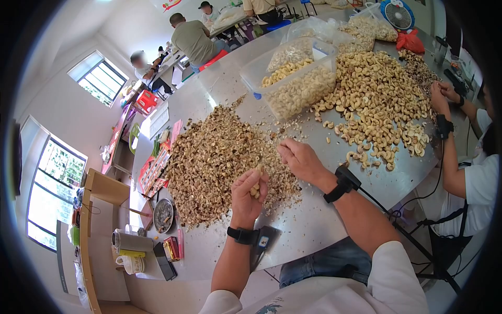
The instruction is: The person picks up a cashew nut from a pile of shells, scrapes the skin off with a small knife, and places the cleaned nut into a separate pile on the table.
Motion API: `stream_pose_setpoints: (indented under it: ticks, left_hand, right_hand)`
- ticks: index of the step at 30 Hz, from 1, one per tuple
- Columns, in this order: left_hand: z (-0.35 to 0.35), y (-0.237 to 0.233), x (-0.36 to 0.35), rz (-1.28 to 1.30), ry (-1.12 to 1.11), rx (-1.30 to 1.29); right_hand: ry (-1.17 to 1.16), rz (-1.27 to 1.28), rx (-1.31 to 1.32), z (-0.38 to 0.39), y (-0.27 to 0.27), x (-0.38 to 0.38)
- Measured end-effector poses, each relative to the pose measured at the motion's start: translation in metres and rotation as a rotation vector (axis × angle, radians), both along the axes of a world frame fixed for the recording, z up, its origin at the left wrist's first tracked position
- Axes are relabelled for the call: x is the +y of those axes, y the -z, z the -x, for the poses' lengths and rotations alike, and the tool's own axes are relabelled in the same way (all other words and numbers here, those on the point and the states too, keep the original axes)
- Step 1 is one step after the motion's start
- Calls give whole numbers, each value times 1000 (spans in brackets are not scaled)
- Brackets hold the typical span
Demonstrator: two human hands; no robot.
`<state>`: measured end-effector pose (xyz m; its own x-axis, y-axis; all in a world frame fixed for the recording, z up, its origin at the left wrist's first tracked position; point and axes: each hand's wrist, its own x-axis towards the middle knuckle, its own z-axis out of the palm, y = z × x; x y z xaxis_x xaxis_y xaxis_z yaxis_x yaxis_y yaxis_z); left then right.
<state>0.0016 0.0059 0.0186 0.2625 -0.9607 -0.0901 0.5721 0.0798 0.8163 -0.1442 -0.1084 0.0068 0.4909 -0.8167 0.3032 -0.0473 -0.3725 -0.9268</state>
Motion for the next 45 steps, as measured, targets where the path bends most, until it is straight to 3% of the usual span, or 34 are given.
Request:
stream_pose_setpoints:
  ticks: [10, 13, 19, 28, 40, 43, 45]
  left_hand:
    - [-1, 2, -1, 21, -5, -28]
    - [-2, 4, -2, -30, -75, -105]
    - [-5, 3, -3, -4, -110, -114]
    - [-5, 5, -4, 22, -104, -136]
    - [-8, 5, -3, -11, -110, -209]
    - [-9, 4, -2, 25, -69, -224]
    - [-5, 2, -1, 9, -81, -229]
  right_hand:
    - [-21, 9, 27, 1, -3, 1]
    - [58, 257, 20, -1, -4, 3]
    - [19, 491, -28, -5, -10, 14]
    - [-94, 518, 18, -5, -7, 19]
    - [-31, 582, 77, -2, -10, 19]
    - [109, 676, 164, 0, -7, 11]
    - [78, 639, 44, 1, -4, 6]
